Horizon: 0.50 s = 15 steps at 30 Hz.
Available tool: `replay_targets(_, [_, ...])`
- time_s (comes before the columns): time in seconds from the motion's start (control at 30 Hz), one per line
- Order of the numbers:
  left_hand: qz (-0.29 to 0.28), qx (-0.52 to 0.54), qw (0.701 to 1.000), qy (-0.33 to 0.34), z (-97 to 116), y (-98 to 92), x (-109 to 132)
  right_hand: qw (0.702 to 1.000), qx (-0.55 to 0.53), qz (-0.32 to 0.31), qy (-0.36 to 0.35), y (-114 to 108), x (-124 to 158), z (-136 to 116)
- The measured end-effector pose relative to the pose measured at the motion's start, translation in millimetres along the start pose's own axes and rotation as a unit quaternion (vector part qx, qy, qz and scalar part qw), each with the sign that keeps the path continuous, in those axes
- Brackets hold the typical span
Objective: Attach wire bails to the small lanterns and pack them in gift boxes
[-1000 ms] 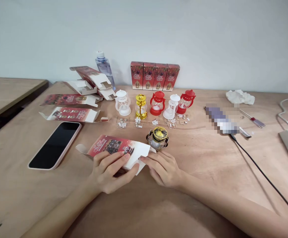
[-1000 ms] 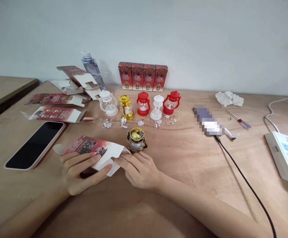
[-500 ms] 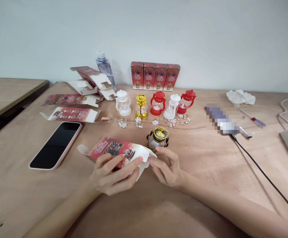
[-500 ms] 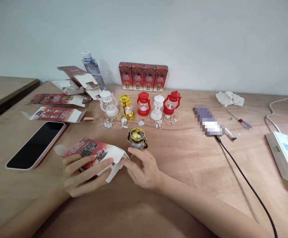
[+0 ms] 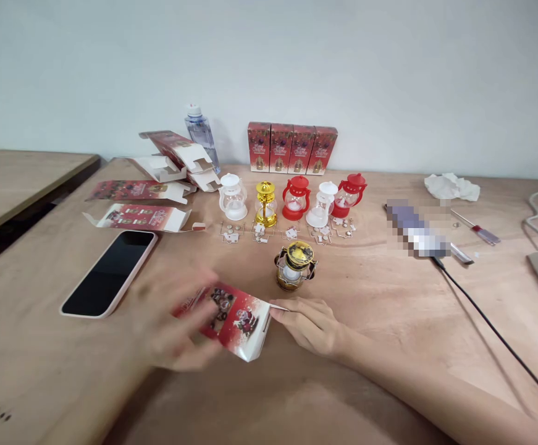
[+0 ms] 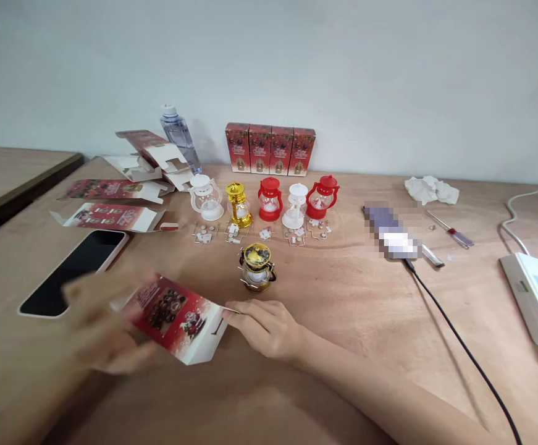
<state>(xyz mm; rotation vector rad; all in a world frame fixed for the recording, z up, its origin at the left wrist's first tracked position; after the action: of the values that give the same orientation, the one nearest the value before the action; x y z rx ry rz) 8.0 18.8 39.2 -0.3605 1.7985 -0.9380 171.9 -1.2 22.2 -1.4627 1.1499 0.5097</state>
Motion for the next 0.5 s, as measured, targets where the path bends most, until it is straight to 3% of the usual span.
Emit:
replay_targets(0.07, [-0.007, -0.014, 1.0, -0.021, -19, 2.9, -7, 1.0, -0.002, -0.006, -0.007, 1, -1, -1])
replay_targets(0.13, [-0.015, -0.039, 0.998, -0.046, -52, 5.9, -5, 1.0, 0.004, -0.011, -0.007, 2, -2, -1])
replay_targets(0.23, [-0.033, -0.118, 0.988, -0.095, -116, 10.0, 17, 1.0, 0.005, -0.006, -0.009, 2, -2, -1])
replay_targets(0.33, [-0.085, -0.223, 0.959, -0.155, -171, 16.6, 45, 1.0, 0.001, -0.005, -0.013, 2, -2, -2])
replay_targets(0.4, [-0.102, -0.227, 0.955, -0.161, -183, 17.8, 53, 1.0, 0.003, -0.006, -0.011, 2, -2, -3])
replay_targets(0.5, [-0.065, -0.207, 0.963, -0.159, -164, 0.2, 43, 1.0, 0.004, -0.001, -0.001, 2, -2, -1])
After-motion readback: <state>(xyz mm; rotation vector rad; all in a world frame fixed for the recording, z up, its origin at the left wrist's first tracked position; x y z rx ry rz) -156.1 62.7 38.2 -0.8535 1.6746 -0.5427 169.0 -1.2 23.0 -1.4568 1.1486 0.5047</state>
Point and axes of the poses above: each hand's wrist, its own x-axis away from the middle knuckle, its own y-axis out of the palm, z = x × y, the point moved 7 cm from there along -x, towards the middle knuckle, and after that the axes turned 11 degrees about -x, right-handed, at the moved point
